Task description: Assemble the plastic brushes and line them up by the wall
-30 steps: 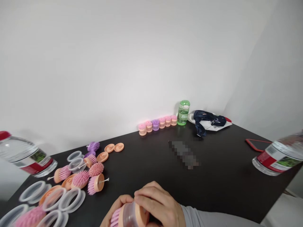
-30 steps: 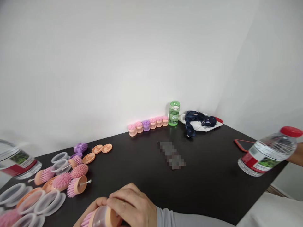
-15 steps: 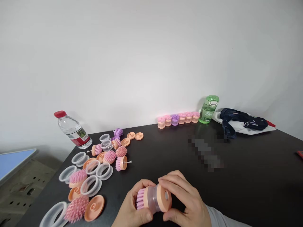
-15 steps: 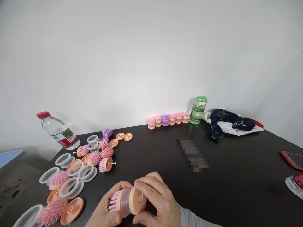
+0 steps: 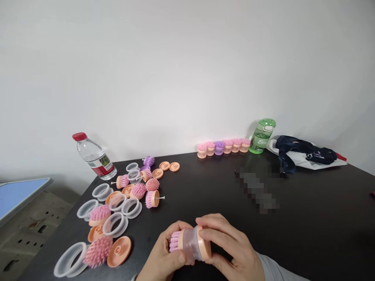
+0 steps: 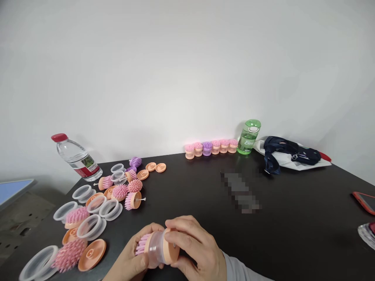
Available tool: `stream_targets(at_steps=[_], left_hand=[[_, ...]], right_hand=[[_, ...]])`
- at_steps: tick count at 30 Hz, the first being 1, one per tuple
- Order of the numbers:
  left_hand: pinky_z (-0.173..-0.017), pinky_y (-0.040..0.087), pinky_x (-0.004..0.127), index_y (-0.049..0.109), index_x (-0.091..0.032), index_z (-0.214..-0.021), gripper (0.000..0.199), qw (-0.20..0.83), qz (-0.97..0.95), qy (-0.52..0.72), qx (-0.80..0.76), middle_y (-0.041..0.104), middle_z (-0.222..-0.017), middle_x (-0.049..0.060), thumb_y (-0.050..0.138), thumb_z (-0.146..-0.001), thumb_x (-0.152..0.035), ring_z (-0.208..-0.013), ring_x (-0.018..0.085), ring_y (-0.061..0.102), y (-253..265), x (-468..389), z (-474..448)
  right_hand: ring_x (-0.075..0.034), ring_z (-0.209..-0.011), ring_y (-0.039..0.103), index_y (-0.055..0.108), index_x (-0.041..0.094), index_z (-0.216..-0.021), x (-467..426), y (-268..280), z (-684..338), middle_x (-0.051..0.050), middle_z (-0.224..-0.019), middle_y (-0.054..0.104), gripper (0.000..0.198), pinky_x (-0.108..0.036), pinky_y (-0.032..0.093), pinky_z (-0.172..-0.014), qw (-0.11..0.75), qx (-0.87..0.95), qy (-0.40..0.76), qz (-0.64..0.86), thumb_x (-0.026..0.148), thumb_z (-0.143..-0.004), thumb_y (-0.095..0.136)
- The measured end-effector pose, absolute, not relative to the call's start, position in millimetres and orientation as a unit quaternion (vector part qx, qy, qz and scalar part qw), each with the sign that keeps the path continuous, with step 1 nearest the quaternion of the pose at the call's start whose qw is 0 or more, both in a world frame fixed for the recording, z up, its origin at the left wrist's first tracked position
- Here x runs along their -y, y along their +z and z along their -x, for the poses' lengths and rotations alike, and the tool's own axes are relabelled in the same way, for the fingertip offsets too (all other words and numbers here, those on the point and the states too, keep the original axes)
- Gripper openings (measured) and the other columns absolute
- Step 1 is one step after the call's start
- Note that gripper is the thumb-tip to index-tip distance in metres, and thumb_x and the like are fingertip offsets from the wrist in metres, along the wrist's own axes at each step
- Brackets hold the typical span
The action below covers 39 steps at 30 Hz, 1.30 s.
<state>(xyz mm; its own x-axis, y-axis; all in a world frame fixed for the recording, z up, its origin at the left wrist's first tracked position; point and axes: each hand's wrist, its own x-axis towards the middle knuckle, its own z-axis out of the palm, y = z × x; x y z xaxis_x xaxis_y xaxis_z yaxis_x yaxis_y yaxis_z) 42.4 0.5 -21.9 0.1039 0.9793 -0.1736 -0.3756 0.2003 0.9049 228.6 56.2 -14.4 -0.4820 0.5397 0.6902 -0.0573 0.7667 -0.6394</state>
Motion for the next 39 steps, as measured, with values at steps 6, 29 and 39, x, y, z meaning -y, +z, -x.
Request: stream_targets(at_steps=[6, 29, 39], left_hand=[[-0.052, 0.043, 0.022, 0.065, -0.015, -0.086, 0.062, 0.681, -0.362, 0.503, -0.39, 0.07, -0.063, 0.006, 0.074, -0.061, -0.071, -0.054, 0.015, 0.061, -33, 0, -44], [-0.061, 0.036, 0.023, 0.061, -0.022, -0.102, 0.054, 0.505, -0.552, 0.492, -0.446, 0.06, -0.083, -0.002, 0.086, -0.061, -0.048, -0.068, 0.012, 0.048, -36, -4, -41], [-0.063, 0.039, 0.023, 0.06, -0.023, -0.105, 0.051, 0.525, -0.509, 0.523, -0.438, 0.063, -0.085, -0.001, 0.086, -0.064, -0.038, -0.07, 0.014, 0.052, -44, -6, -37]], right_hand=[[-0.026, -0.108, 0.064, 0.059, 0.028, -0.125, -60, -11, -231, -0.011, -0.117, 0.068, 0.031, -0.042, 0.06, -0.086, 0.479, 0.82, 0.296, 0.105, 0.015, -0.098, 0.049], [-0.019, -0.077, 0.067, 0.058, 0.018, -0.12, -69, -34, -236, -0.008, -0.097, 0.068, 0.088, -0.027, 0.056, -0.062, 0.342, 0.787, 0.442, 0.261, 0.089, -0.071, 0.039], [-0.02, -0.08, 0.07, 0.045, 0.025, -0.138, -71, -38, -237, -0.006, -0.098, 0.072, 0.067, -0.032, 0.059, -0.075, 0.337, 0.787, 0.45, 0.254, 0.064, -0.086, 0.059]])
